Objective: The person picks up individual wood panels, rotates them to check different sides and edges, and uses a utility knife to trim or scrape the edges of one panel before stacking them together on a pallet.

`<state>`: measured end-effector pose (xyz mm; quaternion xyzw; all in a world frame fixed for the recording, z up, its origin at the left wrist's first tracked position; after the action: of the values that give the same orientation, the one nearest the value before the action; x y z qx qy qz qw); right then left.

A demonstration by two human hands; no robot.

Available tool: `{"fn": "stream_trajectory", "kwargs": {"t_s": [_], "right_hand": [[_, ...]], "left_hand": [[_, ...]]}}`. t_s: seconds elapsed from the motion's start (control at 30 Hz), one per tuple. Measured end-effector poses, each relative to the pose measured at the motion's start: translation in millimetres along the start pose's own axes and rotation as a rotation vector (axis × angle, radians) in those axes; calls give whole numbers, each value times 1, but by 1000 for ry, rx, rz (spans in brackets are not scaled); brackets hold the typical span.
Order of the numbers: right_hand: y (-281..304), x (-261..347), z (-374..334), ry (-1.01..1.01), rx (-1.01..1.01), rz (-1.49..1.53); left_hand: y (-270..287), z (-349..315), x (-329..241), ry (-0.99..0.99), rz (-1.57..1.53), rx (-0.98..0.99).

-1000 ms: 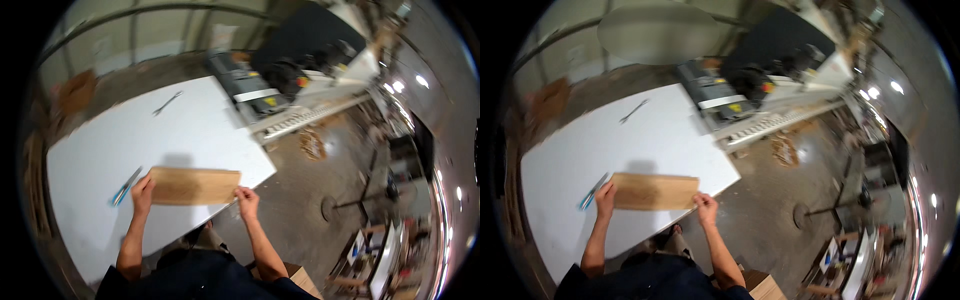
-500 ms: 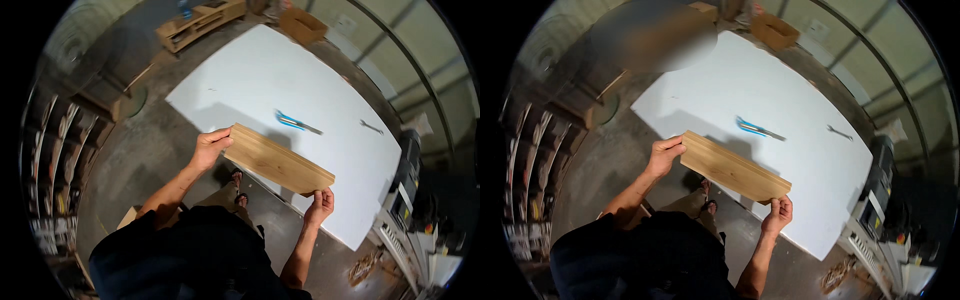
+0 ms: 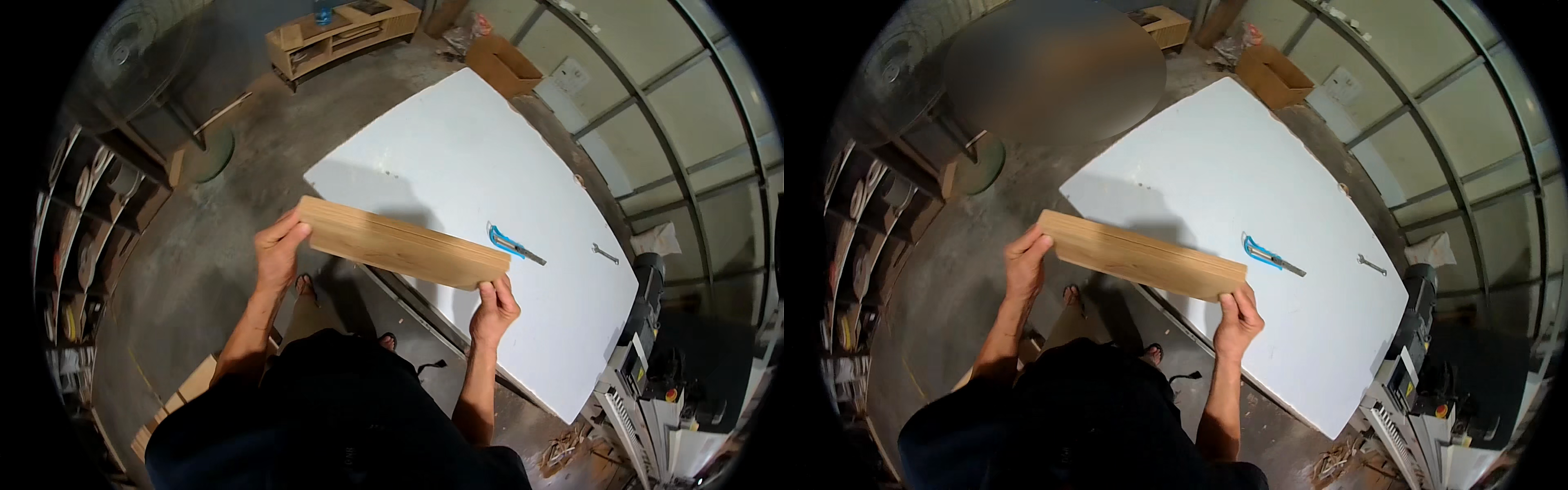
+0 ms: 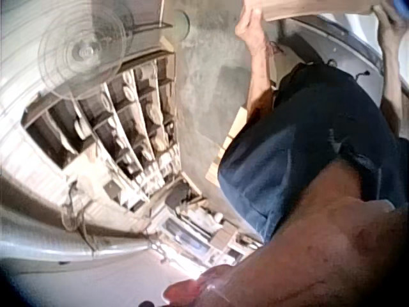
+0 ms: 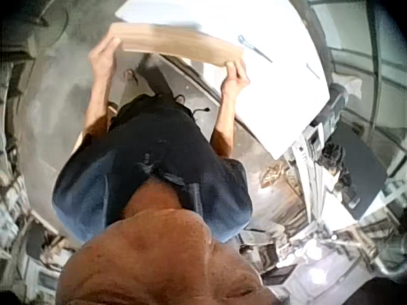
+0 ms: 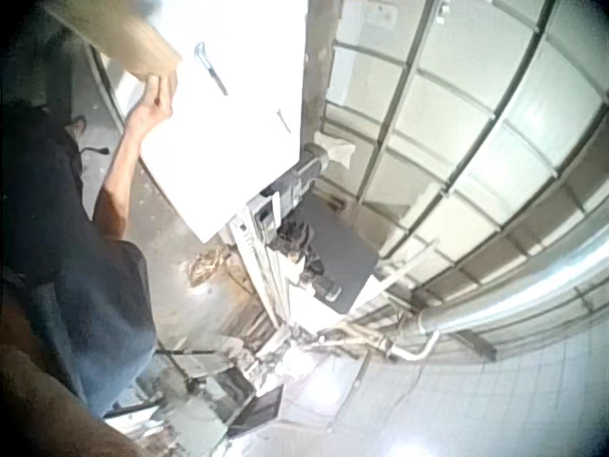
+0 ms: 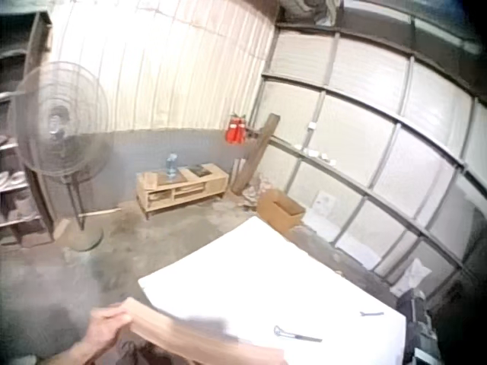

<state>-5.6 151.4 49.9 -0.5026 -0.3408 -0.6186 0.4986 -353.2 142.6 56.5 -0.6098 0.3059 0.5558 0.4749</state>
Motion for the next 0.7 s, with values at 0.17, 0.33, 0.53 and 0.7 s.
{"fn": "stream_trajectory", "kwargs": {"t_s": [0.17,0.33,0.53,0.7], "right_hand": [[-116,12,15,7,50,18],[-234,3,25,-103,151,115],[-320,-45,30,-591,289,360],[-365,-78,46,-690,361,304]], "left_hand": [[83,58,-21,-57,-68,-119],[166,110,-49,15,-35,-218],[230,161,-50,318,-80,-235],[270,203,-9,552,-114,-276]]}}
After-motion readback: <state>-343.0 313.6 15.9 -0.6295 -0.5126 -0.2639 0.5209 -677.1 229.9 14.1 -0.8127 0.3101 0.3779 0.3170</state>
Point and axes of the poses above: each hand's wrist, its own z-axis towards the middle knuckle, its own y-axis out of the back of the hand, x = y × z, the point moved 2 cm from there along z, towards the middle knuckle, and after that the axes turned 1 degree about y, right-handed, at the moved point
